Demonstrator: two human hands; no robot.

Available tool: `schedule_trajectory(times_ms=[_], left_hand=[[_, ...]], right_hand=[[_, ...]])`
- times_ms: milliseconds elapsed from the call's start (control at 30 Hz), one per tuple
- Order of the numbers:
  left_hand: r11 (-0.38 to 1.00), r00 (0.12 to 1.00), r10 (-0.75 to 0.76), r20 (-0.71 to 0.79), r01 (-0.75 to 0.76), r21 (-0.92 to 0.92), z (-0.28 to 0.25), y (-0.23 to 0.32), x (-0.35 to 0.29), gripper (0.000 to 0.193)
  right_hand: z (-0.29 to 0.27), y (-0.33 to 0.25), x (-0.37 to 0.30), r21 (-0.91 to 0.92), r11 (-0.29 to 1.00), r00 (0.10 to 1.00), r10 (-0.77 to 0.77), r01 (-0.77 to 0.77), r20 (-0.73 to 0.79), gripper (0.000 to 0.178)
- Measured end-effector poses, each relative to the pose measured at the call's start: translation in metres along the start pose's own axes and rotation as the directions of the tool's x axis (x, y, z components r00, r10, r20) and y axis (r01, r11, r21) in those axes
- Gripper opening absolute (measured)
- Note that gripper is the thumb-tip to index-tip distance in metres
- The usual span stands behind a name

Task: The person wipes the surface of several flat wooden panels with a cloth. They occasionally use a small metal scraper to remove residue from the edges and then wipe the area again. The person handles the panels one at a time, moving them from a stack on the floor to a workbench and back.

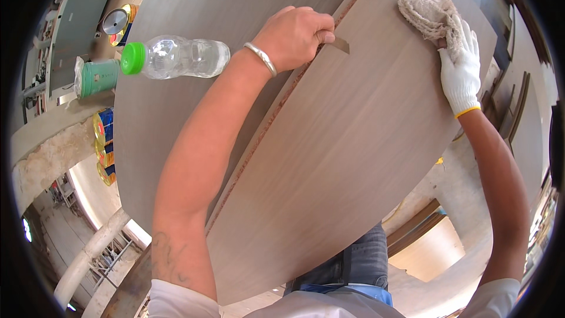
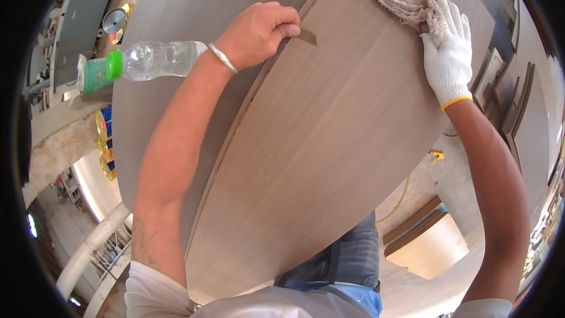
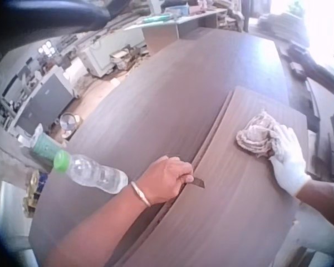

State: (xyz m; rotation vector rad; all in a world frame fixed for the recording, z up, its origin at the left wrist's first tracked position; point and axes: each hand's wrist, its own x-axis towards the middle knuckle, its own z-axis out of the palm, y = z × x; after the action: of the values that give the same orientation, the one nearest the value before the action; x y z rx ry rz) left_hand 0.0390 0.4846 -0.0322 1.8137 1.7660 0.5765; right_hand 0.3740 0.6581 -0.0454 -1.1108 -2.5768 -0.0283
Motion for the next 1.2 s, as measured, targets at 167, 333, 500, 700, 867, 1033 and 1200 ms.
schedule_trajectory(times_ms=[167,333,500,700,867,1033,1200], left_hand=[[0.985,0.989,0.143,-0.048,-0.138,0.103,0.006,-0.006,-0.027,0.010],[0.980,0.966,0.199,-0.163,-0.194,0.046,0.011,-0.009,0.001,0.010],[0.986,0.965,0.169,-0.200,-0.164,0.043,0.012,-0.006,0.031,0.011],[0.977,0.980,0.186,-0.071,-0.178,0.115,0.008,-0.002,-0.011,0.008],[0.996,0.986,0.084,-0.144,-0.080,0.036,0.010,-0.005,0.004,0.009],[0.994,0.974,0.081,-0.214,-0.061,0.095,0.010,0.005,0.054,0.019],[0.986,0.985,0.093,-0.143,-0.071,0.151,0.011,0.002,0.037,0.018]], right_hand=[[0.004,0.004,-0.002,0.006,0.999,0.999,0.043,-0.043,-0.004,0.068],[0.000,0.000,0.001,-0.008,1.000,1.000,-0.010,0.010,-0.010,0.066],[-0.001,0.000,0.005,-0.020,0.999,0.999,-0.050,0.050,-0.015,0.065],[-0.006,0.001,0.003,-0.045,0.997,0.997,-0.069,0.068,-0.017,0.063],[-0.011,-0.011,0.005,-0.008,0.997,0.996,-0.080,0.080,-0.044,0.063],[-0.012,-0.011,0.007,-0.002,0.995,0.993,-0.101,0.101,-0.054,0.059],[-0.015,-0.011,0.006,0.013,0.994,0.990,-0.109,0.111,-0.091,0.056]])
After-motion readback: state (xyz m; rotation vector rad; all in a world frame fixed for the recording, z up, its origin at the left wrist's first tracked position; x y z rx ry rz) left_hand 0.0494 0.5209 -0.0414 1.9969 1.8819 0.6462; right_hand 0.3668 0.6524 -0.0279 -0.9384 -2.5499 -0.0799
